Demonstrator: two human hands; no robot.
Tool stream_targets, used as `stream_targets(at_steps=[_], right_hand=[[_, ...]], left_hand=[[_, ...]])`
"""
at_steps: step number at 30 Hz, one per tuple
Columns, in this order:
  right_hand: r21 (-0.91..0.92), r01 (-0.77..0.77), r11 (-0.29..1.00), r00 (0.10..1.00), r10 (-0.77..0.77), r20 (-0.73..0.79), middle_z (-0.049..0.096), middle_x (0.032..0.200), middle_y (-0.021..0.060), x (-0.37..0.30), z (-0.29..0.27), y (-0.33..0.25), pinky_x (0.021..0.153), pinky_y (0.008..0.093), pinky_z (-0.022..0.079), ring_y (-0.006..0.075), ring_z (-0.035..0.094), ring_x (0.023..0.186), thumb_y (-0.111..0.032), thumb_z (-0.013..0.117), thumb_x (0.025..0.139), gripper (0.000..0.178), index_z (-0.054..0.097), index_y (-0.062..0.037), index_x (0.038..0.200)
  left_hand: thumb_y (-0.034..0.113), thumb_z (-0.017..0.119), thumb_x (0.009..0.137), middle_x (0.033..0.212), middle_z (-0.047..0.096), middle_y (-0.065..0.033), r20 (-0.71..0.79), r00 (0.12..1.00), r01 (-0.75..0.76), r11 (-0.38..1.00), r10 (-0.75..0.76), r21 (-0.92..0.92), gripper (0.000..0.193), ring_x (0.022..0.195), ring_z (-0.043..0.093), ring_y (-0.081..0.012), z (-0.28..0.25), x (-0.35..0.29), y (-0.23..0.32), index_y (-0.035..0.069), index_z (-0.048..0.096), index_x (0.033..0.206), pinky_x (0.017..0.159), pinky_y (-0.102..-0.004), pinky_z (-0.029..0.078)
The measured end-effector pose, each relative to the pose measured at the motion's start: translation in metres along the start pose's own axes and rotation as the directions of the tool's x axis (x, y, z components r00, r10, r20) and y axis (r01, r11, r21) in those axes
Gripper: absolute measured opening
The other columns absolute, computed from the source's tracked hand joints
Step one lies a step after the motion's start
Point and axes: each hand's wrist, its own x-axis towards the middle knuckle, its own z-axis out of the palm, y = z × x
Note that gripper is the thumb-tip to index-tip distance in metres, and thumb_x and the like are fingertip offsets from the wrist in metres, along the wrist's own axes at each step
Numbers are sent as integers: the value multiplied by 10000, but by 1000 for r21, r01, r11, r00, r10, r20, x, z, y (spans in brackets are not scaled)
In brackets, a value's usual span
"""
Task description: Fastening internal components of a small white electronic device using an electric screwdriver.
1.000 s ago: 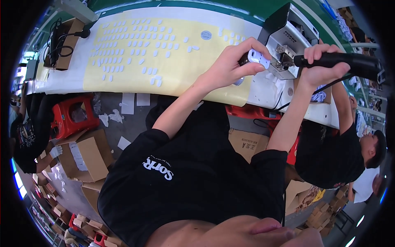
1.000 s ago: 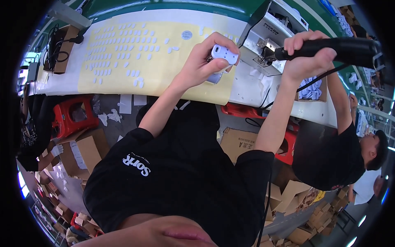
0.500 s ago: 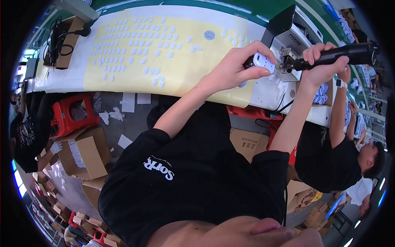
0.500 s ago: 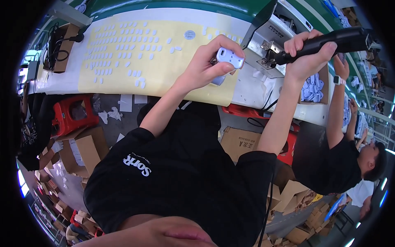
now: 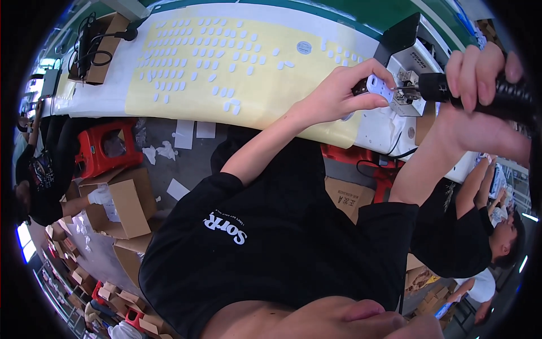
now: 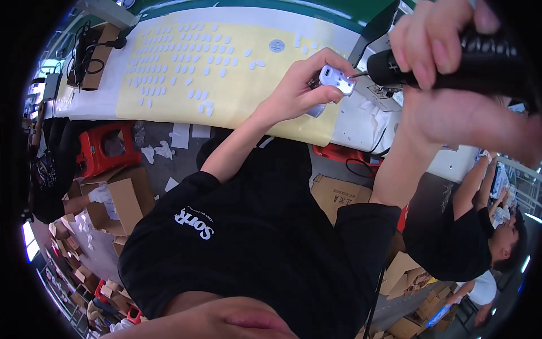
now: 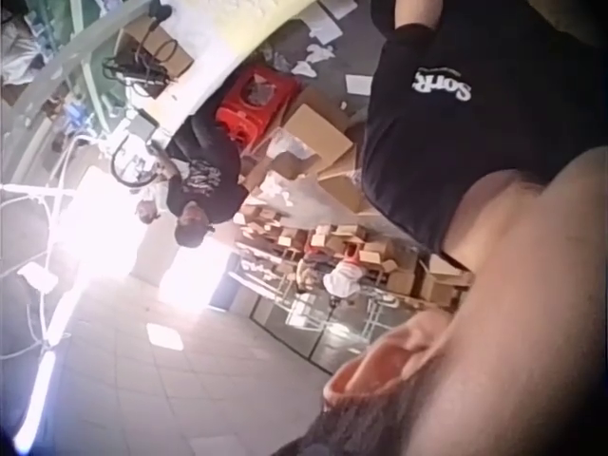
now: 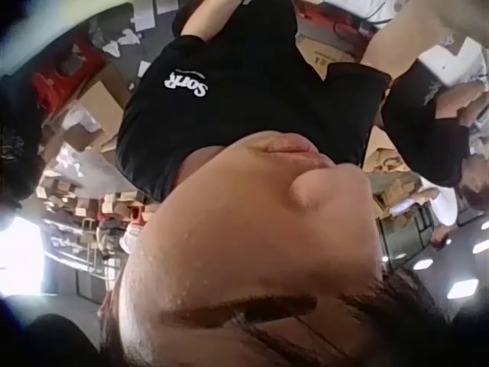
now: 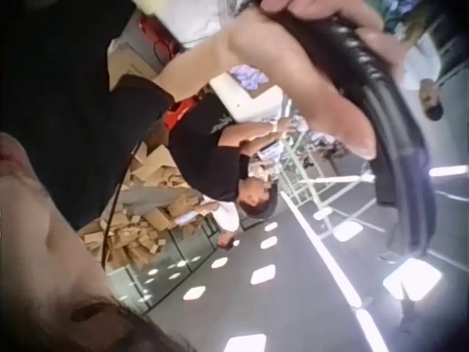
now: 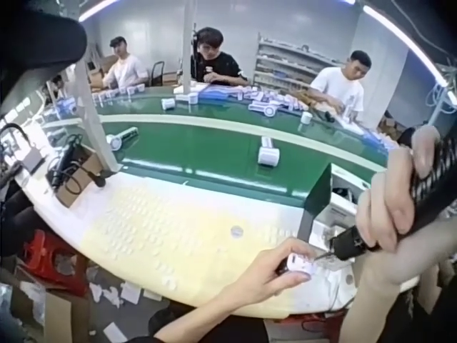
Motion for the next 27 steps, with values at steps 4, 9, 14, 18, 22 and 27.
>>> stream_targets(at_steps=[4,9,14,18,22,27], right_hand=[[5,14,1000,999,-14,29,368,545,-1,2,4,8,418,258,283,102,329,397,-843,367,671,769,478,-94,806],[5,15,1000,999,-15,42,369,545,0,3,9,9,418,260,281,104,327,397,-849,358,667,775,483,-97,803],[14,25,1000,999,-25,40,369,546,2,3,16,10,418,262,279,107,325,397,-855,349,663,780,489,-100,800],[22,42,999,998,-43,35,370,546,3,2,24,10,418,264,277,108,324,397,-860,343,659,785,493,-102,797],[24,65,998,997,-66,29,370,547,4,2,30,10,418,265,275,110,322,397,-865,336,656,790,497,-105,794],[21,96,995,995,-97,25,371,547,5,0,38,6,419,267,273,112,320,397,-871,327,652,796,502,-108,791]], left_hand=[[159,639,806,960,614,-66,-39,996,-84,995,82,-55,323,820,574,-121,4,0,-3,14,509,1064,733,-252,462],[159,651,803,984,622,-75,-28,999,-45,995,43,-85,341,846,579,-131,2,0,-1,8,504,1072,754,-262,465],[171,660,802,979,626,-76,-40,996,-80,995,77,-63,355,849,581,-133,2,1,-3,5,501,1072,754,-257,465],[178,665,800,976,629,-78,-35,997,-72,995,69,-66,361,849,582,-133,2,1,-4,6,499,1072,758,-257,465],[184,669,797,977,630,-81,-30,997,-76,995,74,-63,365,849,583,-131,2,2,-5,8,499,1067,761,-258,464],[193,669,796,970,626,-71,-29,998,-51,996,49,-70,351,839,576,-124,4,1,-4,15,507,1051,747,-254,461]])
